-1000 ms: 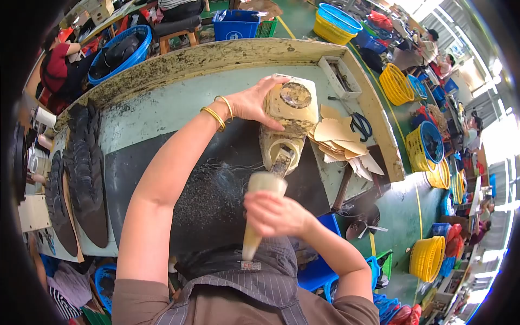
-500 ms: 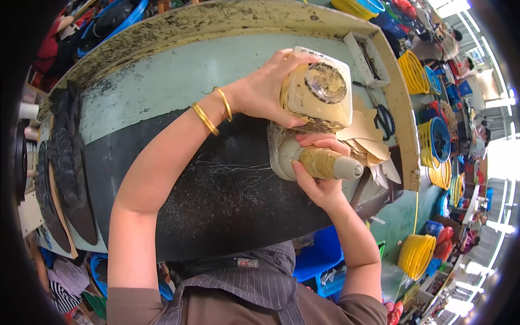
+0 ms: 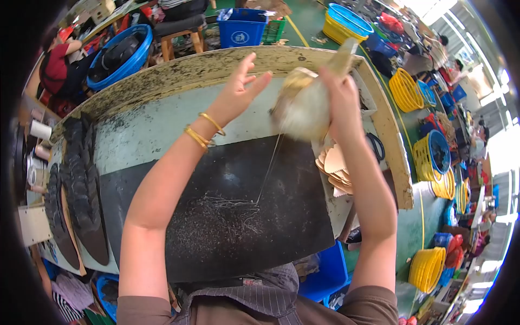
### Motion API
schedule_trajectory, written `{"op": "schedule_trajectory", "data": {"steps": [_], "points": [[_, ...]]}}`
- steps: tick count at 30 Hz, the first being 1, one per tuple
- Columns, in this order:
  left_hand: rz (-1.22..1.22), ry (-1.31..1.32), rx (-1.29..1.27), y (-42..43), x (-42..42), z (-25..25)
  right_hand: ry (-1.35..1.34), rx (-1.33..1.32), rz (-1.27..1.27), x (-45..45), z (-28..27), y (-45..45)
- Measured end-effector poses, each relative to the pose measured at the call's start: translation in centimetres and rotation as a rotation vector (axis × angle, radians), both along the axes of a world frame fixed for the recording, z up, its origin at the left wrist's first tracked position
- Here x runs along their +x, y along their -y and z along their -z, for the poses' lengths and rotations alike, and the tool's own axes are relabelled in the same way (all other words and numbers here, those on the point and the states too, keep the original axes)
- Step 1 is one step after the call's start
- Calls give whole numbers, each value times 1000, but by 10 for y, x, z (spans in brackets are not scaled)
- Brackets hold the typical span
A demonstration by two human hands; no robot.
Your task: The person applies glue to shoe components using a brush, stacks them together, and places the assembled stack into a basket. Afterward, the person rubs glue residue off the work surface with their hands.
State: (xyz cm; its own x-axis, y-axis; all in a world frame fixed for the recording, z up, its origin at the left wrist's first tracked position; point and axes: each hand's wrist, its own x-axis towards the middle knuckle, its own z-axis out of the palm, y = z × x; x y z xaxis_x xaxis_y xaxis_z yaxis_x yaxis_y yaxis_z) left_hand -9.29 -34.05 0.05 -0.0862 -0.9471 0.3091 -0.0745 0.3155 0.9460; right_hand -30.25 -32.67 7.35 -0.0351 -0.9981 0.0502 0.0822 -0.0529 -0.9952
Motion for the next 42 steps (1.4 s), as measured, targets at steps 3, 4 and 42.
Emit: {"op": "schedule_trajectory", "data": {"steps": [3, 4, 42], "points": [[-164, 7, -70, -47, 51, -23, 368, 167, 21, -45, 11, 100], [-214, 53, -56, -71, 71, -23, 435, 229, 128, -63, 19, 134], [-627, 976, -55, -353, 86, 81, -1272, 41, -470, -198, 83, -106]]}}
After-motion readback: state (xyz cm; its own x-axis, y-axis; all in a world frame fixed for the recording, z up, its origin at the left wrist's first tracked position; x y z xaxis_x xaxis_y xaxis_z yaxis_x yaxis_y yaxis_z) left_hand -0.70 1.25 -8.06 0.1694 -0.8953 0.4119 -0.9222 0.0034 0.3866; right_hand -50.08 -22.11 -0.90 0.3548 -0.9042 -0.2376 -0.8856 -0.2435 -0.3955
